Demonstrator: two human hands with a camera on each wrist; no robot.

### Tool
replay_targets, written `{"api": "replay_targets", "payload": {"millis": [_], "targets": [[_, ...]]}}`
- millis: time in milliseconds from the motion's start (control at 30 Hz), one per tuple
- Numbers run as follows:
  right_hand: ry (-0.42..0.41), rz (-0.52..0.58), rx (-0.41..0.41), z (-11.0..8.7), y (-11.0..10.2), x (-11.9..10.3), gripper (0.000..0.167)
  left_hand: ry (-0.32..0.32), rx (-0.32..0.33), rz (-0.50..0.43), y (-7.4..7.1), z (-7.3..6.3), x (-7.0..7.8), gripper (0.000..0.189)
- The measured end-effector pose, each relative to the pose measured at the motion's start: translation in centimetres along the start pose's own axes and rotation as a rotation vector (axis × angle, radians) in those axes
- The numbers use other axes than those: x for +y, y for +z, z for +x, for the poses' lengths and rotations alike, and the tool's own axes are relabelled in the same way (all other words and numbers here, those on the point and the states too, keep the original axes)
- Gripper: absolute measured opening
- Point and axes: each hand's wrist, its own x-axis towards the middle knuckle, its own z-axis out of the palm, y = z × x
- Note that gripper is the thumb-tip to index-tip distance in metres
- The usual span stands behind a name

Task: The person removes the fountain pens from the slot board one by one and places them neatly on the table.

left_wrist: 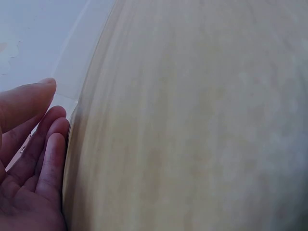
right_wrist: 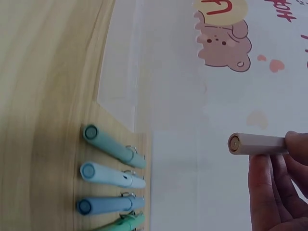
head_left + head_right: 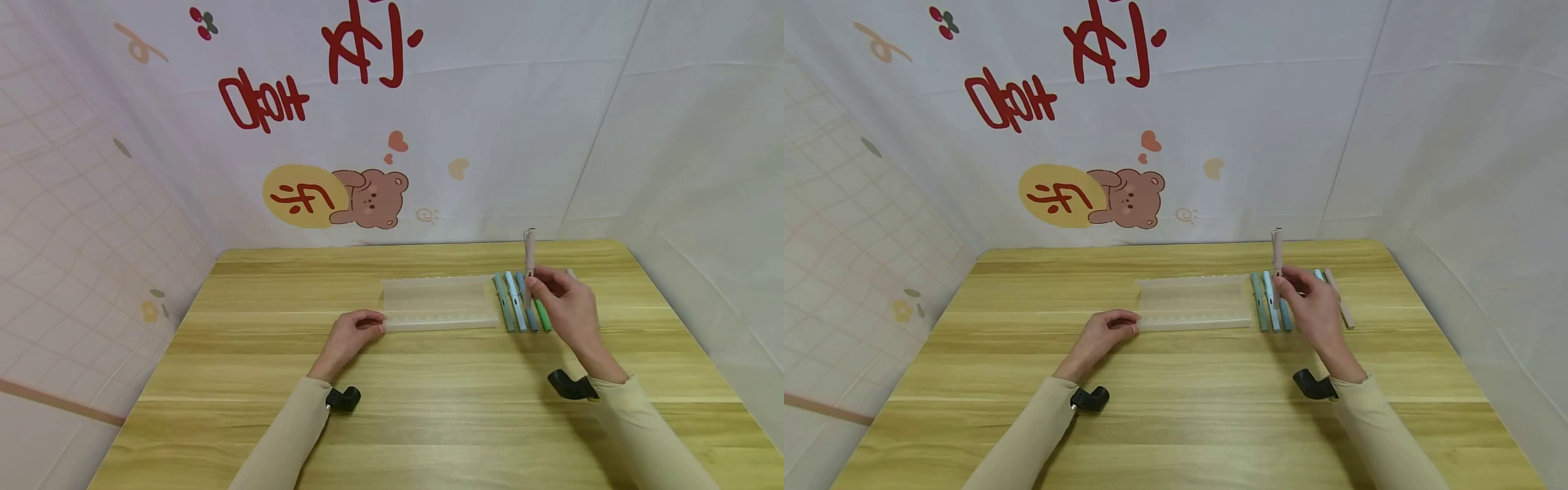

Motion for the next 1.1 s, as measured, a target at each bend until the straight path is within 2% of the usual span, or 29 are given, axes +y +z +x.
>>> {"api": "replay_targets", "payload": {"millis": [367,600,700,900,1000,1100], "targets": [[0.062,-0.025,0.004,-0.1,-2.6,1.2,0.036,0.004,-0.035,0.001,-0.3,0.0,0.0,0.019],[0.090,-0.012,-0.002,-0.1,-3.9,2.4,0.037,0.001,-0.004,-0.006,-0.1,-0.2,0.0,0.020],[0.100,-0.025,0.004,-0.1,-4.5,2.8,0.039,-0.004,-0.001,-0.011,-0.1,-0.5,0.8,0.020],[0.124,-0.064,0.022,-0.2,-5.6,3.4,0.042,0.005,-0.038,-0.008,-0.7,-1.8,3.6,0.021],[0.137,-0.055,0.019,-0.2,-6.0,3.8,0.042,0.024,-0.032,-0.005,-0.8,-2.3,4.3,0.020],[0.144,-0.052,0.014,-0.3,-6.5,4.1,0.044,0.034,-0.015,-0.002,-0.6,-2.4,4.2,0.019]]}}
